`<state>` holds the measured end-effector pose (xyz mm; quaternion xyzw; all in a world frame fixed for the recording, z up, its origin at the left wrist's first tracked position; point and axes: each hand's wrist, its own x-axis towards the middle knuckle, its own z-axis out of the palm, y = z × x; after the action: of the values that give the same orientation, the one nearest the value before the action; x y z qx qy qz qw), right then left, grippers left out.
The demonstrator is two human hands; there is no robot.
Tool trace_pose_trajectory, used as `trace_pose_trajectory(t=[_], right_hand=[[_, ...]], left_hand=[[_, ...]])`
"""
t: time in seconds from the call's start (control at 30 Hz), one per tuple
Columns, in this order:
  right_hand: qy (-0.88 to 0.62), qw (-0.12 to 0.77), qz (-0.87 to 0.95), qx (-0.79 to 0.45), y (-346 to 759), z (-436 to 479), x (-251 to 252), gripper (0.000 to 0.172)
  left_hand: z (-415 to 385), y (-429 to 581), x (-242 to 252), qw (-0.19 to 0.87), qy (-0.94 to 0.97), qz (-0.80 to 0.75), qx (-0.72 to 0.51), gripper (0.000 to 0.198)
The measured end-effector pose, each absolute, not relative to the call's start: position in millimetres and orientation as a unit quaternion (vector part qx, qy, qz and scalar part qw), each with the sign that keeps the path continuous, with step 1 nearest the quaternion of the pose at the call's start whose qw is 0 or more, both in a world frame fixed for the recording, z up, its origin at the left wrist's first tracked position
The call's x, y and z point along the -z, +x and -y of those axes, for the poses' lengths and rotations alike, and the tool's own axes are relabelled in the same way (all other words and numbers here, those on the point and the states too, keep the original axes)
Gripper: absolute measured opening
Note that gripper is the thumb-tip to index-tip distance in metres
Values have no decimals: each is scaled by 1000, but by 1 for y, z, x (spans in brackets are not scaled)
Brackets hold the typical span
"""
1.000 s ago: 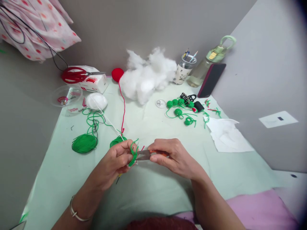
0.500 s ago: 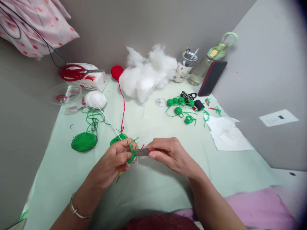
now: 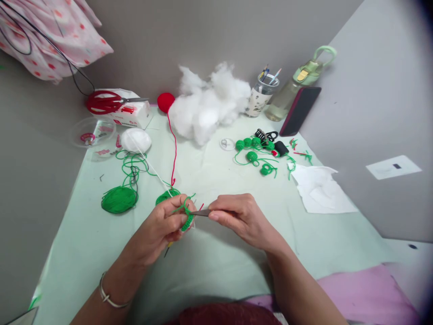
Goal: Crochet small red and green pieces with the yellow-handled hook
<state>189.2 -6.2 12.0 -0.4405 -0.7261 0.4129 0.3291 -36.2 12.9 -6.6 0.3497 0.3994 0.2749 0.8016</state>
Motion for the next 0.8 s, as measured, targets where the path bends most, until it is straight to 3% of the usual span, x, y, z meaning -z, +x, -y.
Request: trace_pose_trajectory(t=[0.13,0.23,0.27,0.37,0.6,0.8], right_hand=[[-518,372,681,-361,192,4,-4,39],[-633,422,618,-196,196,-2,9,24],[-642,417,626,-147,196,-3,13,29],[-584,407,699,-73,187,1,21,43],[-350,308,884,-31,134,25,24,26],[-322,244,915,13,132,20,22,25]], left_hand=[[-12,-34,4,792,338,-408,-305,24],[-12,-29,1,767,310,-439,-351,28],[-12,-27,0,758,296,-450,-368,31],[-10,-21,2,740,251,-468,-412,33],[-6,-17,26,801,89,-386,-448,33],[-6,-18,29,789,94,-388,-466,39]])
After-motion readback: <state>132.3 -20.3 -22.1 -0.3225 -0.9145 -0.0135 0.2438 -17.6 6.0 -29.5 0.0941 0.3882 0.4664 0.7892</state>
